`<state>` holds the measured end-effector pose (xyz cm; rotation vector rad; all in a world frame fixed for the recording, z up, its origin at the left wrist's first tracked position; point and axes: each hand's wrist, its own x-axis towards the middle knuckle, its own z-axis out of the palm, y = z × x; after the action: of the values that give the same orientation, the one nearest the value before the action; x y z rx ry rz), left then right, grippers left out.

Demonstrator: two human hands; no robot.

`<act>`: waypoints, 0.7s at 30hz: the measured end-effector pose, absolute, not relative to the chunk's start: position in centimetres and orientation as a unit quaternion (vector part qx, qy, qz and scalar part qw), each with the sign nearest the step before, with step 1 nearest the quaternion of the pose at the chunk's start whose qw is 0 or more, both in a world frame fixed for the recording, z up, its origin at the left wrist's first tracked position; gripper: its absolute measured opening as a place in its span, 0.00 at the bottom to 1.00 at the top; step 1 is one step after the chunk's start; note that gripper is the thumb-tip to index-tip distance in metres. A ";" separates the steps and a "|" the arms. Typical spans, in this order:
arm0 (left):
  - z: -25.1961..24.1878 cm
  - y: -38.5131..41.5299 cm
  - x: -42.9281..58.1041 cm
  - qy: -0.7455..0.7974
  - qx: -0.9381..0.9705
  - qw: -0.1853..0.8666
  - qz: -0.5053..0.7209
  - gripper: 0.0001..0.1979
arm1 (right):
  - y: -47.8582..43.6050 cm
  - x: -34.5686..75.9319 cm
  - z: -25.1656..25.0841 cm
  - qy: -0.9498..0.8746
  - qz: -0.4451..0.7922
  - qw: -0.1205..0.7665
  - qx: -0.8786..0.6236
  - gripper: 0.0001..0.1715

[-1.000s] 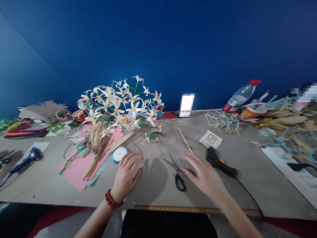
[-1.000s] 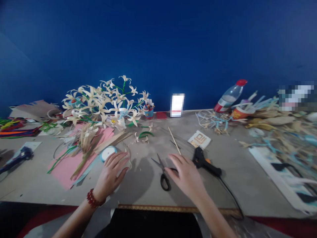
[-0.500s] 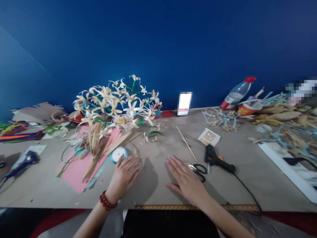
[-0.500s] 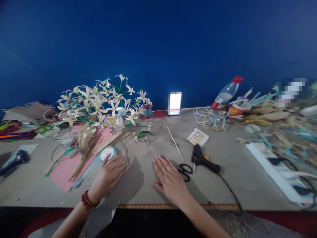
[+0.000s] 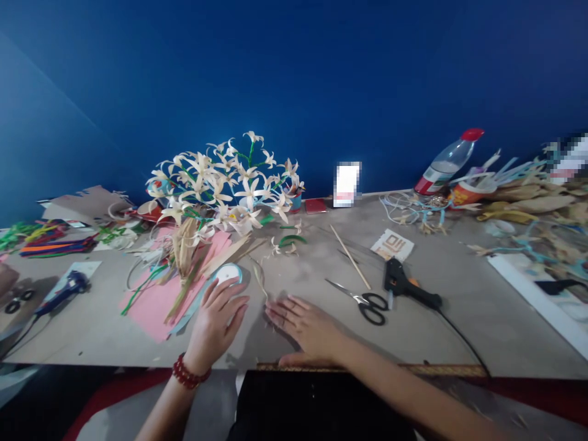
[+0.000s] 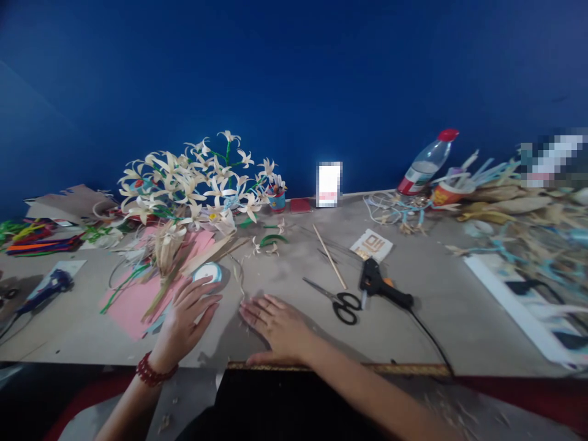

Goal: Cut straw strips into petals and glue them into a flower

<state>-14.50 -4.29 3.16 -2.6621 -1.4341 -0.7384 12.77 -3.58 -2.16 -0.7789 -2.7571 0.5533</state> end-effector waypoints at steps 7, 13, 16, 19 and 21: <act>3.5 -6.1 -16.4 -0.488 -0.828 0.022 -0.276 0.12 | -6.3 18.4 -3.8 -0.897 0.065 0.136 -0.416 0.51; 3.7 -6.3 -16.2 -0.487 -0.822 0.028 -0.293 0.12 | -7.8 15.2 -4.3 -0.886 0.066 0.128 -0.440 0.57; 4.3 -6.7 -16.1 -0.483 -0.824 0.038 -0.294 0.12 | -8.1 12.8 -4.2 -0.903 0.111 0.132 -0.394 0.58; 5.0 -7.7 -16.3 -0.489 -0.821 0.044 -0.292 0.11 | -8.3 8.9 -4.1 -0.911 0.177 0.131 -0.348 0.59; 5.4 -8.6 -16.6 -0.494 -0.820 0.044 -0.286 0.12 | -8.8 4.9 -3.8 -0.914 0.223 0.131 -0.311 0.57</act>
<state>-16.58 -8.62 5.41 -2.5071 -1.5102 -0.8735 4.95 -8.77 -3.76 -0.9036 -2.6559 0.6487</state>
